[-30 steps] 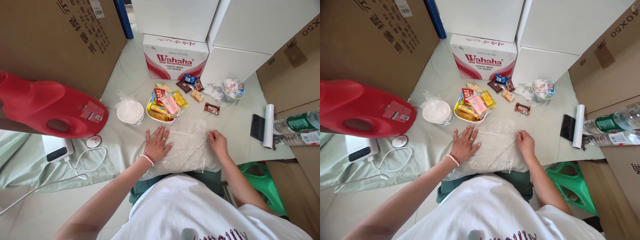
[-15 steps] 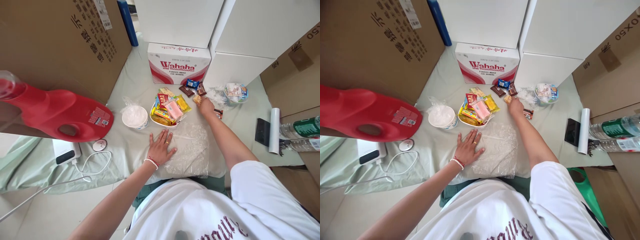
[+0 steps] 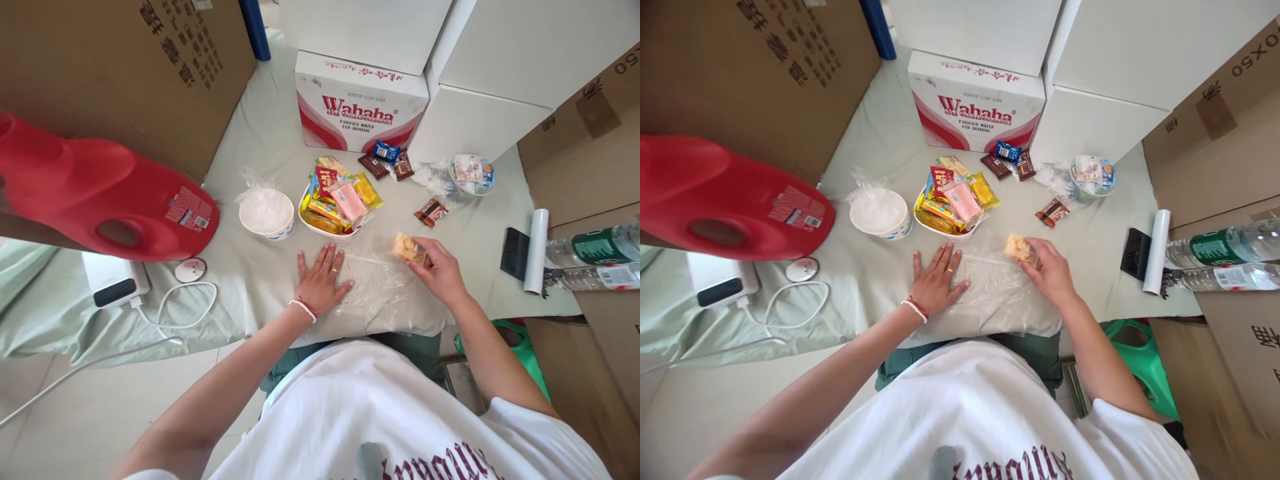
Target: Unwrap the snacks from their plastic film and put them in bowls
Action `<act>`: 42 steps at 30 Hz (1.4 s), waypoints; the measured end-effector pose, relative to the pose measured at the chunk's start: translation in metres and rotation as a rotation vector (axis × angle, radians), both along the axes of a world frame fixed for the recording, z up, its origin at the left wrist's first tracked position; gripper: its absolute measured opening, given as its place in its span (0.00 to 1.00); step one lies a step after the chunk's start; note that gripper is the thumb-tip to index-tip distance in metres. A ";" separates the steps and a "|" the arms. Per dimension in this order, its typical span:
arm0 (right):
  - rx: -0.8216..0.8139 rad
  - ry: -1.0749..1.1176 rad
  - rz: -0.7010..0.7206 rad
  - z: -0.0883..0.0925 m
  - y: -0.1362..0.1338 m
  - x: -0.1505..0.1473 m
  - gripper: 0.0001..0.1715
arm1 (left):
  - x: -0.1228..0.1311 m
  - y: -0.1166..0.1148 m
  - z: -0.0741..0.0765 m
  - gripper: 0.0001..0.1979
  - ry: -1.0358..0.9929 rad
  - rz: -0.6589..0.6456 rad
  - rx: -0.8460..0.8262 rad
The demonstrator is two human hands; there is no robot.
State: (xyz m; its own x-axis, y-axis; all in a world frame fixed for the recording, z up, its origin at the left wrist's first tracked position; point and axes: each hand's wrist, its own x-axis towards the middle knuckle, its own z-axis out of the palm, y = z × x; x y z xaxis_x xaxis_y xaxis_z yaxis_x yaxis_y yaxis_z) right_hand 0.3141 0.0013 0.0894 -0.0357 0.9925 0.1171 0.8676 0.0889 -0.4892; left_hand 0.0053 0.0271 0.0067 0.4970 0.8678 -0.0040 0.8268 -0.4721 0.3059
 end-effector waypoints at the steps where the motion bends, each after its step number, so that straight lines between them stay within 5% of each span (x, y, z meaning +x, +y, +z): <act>1: -0.019 0.014 0.076 -0.001 -0.006 -0.013 0.28 | 0.001 -0.002 0.000 0.40 -0.002 0.008 -0.002; 5: -0.175 -0.090 0.276 -0.022 -0.016 -0.056 0.27 | 0.000 -0.006 0.001 0.37 -0.016 0.043 -0.009; 10: -0.271 -0.184 0.298 -0.050 -0.013 -0.066 0.29 | -0.020 -0.012 0.001 0.32 -0.029 0.086 0.020; 13: -0.269 -0.205 0.311 -0.050 -0.011 -0.066 0.29 | -0.030 -0.017 0.003 0.30 -0.057 0.078 0.130; 16: -0.295 -0.230 0.321 -0.044 -0.009 -0.070 0.29 | -0.034 -0.016 0.004 0.26 -0.100 -0.065 0.211; 20: -0.279 -0.204 0.297 -0.036 -0.014 -0.069 0.29 | -0.039 -0.006 0.003 0.26 -0.126 -0.202 0.107; 24: -0.099 0.000 0.365 -0.033 -0.046 -0.049 0.27 | -0.058 -0.005 0.009 0.32 -0.179 -0.265 -0.046; 29: -0.055 0.008 0.493 -0.052 -0.098 -0.031 0.30 | -0.074 -0.023 0.017 0.34 -0.198 -0.427 -0.170; 32: -0.035 0.054 0.393 -0.058 -0.104 -0.031 0.16 | -0.069 -0.029 0.015 0.24 -0.164 -0.376 -0.153; 34: -0.024 0.141 0.346 -0.052 -0.095 -0.033 0.15 | -0.061 -0.029 0.012 0.18 -0.179 -0.297 -0.132; 39: -0.134 0.278 0.300 -0.023 -0.044 -0.025 0.18 | -0.045 -0.016 0.006 0.16 -0.356 -0.044 -0.112; 42: -0.281 0.132 0.165 -0.015 -0.007 -0.015 0.18 | -0.036 -0.006 0.004 0.15 -0.418 0.135 -0.071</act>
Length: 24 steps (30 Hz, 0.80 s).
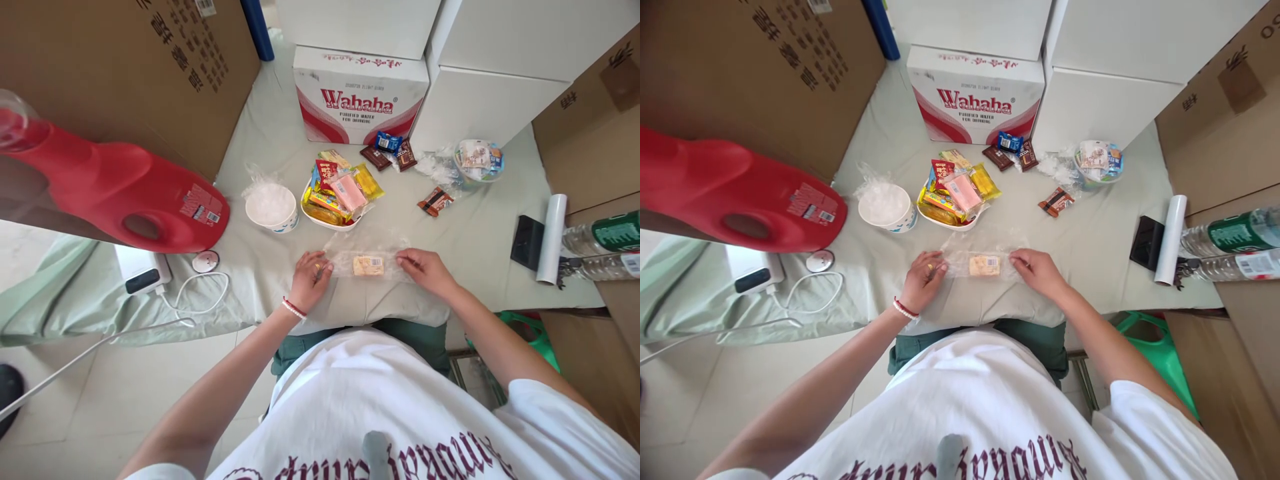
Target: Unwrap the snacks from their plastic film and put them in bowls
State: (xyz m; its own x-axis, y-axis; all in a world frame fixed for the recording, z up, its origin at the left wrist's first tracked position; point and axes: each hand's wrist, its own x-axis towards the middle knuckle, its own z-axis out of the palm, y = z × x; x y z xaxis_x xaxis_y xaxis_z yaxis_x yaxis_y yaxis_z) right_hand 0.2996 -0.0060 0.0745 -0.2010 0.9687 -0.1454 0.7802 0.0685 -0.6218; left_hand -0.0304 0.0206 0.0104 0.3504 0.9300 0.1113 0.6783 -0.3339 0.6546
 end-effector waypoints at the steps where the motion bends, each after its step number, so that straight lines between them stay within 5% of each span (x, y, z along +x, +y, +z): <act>1: -0.025 -0.093 -0.028 0.001 0.012 0.002 0.17 | 0.004 0.002 -0.001 0.14 0.005 0.068 0.011; 4: 0.055 -0.310 -0.062 0.006 0.049 -0.001 0.19 | 0.016 0.006 -0.004 0.11 0.041 0.249 0.063; 7: 0.132 -0.343 -0.018 0.008 0.081 -0.019 0.24 | 0.029 0.006 -0.006 0.18 0.072 0.339 0.090; 11: -0.082 -0.331 0.075 0.004 0.110 -0.051 0.28 | 0.038 0.008 -0.005 0.28 0.178 0.384 0.053; 13: -0.202 -0.288 0.104 0.003 0.114 -0.061 0.21 | 0.039 0.011 -0.003 0.27 0.250 0.380 0.036; 15: -0.221 -0.206 0.122 0.007 0.109 -0.065 0.14 | 0.039 0.015 -0.002 0.23 0.299 0.355 0.016; 18: -0.051 -0.110 0.244 0.015 0.083 -0.064 0.18 | 0.038 0.020 -0.003 0.14 0.302 0.328 -0.022; 21: 0.046 -0.186 0.436 0.017 0.045 -0.065 0.19 | 0.036 0.024 -0.006 0.09 0.263 0.363 -0.032; 24: 0.025 -0.307 0.469 0.007 0.011 -0.068 0.19 | 0.032 0.027 -0.005 0.06 0.151 0.397 -0.043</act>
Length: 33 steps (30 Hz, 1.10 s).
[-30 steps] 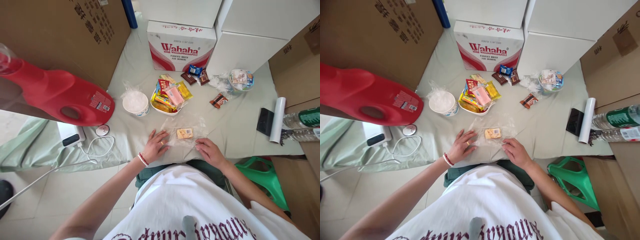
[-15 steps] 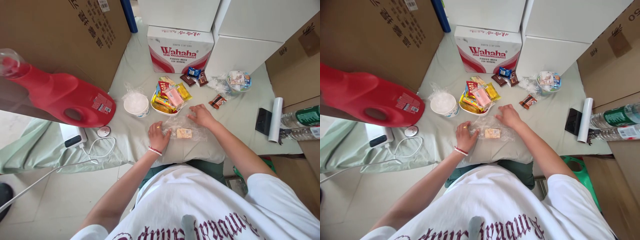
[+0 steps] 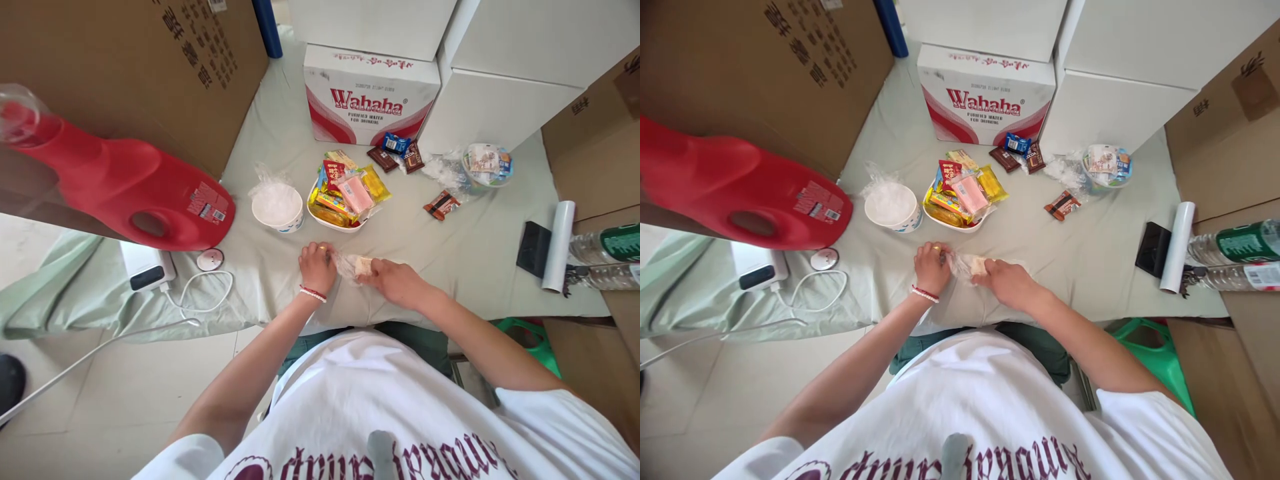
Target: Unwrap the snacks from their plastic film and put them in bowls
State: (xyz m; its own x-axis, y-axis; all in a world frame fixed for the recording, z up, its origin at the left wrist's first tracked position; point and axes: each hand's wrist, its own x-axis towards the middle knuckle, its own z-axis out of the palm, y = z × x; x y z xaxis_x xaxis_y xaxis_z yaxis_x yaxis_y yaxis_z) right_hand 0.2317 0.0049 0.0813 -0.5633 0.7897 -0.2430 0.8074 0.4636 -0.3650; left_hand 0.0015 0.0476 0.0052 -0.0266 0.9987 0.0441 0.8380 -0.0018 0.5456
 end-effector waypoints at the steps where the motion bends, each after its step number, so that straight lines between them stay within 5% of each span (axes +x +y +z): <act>1: 0.004 -0.017 -0.009 -0.005 -0.007 -0.001 0.20 | -0.001 0.000 0.003 0.05 -0.068 -0.001 -0.003; 6: 0.011 0.097 -0.063 -0.020 -0.016 -0.008 0.18 | 0.012 -0.015 0.031 0.06 -0.345 -0.144 0.010; 12: -0.017 0.433 -0.089 -0.023 -0.022 0.007 0.20 | 0.052 -0.049 0.041 0.17 -0.212 -0.530 0.059; 15: 0.031 0.530 -0.401 -0.028 -0.032 0.026 0.24 | 0.056 -0.060 0.031 0.23 -0.047 -0.603 0.081; 17: 0.187 0.414 -0.677 -0.033 -0.039 0.036 0.22 | 0.055 -0.064 0.027 0.26 0.039 -0.624 0.083; 19: 0.274 0.253 -0.784 -0.037 -0.045 0.041 0.23 | 0.054 -0.065 0.025 0.28 0.104 -0.629 0.078; 27: 0.075 0.347 -0.769 -0.010 -0.026 0.017 0.08 | 0.056 -0.068 0.025 0.25 0.219 -0.633 0.141; 33: 0.124 0.016 -0.473 -0.004 0.021 -0.043 0.11 | 0.046 -0.063 0.028 0.15 0.188 -0.662 0.183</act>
